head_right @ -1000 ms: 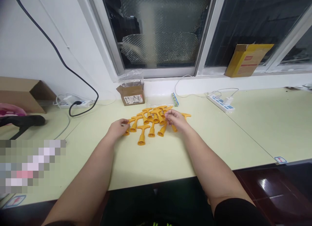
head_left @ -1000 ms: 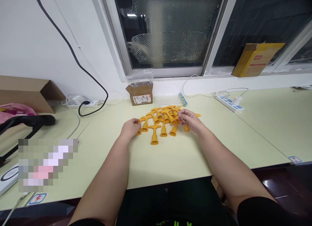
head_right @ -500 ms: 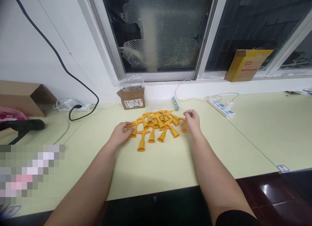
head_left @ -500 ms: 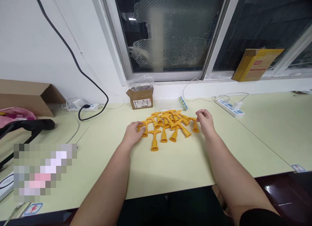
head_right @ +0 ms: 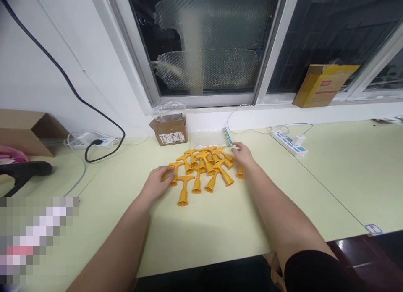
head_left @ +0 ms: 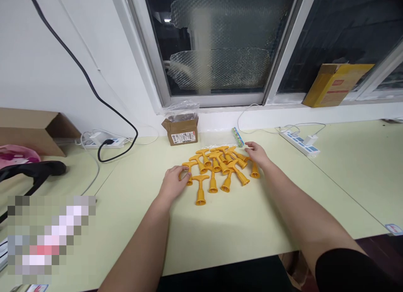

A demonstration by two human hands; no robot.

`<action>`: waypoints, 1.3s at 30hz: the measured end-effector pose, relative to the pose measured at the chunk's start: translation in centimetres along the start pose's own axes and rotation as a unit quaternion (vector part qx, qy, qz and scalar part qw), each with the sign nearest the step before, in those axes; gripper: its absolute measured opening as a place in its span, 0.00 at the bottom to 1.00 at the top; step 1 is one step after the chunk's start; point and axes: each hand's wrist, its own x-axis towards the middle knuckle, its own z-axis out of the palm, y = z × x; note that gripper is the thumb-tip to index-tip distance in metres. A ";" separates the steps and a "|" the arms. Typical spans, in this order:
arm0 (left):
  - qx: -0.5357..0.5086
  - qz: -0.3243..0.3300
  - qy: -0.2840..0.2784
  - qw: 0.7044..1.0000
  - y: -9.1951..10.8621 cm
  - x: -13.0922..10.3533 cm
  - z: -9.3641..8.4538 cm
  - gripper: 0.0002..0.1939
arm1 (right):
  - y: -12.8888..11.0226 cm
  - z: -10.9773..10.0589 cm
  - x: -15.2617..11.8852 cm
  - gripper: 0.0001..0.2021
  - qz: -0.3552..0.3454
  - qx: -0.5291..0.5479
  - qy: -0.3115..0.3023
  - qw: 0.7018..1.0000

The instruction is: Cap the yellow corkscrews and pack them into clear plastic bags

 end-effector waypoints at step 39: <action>-0.036 0.056 0.063 0.996 2.3 -0.8 -0.2 0.12 | 0.0 -2.7 -3.9 0.11 0.096 0.415 0.013 0.905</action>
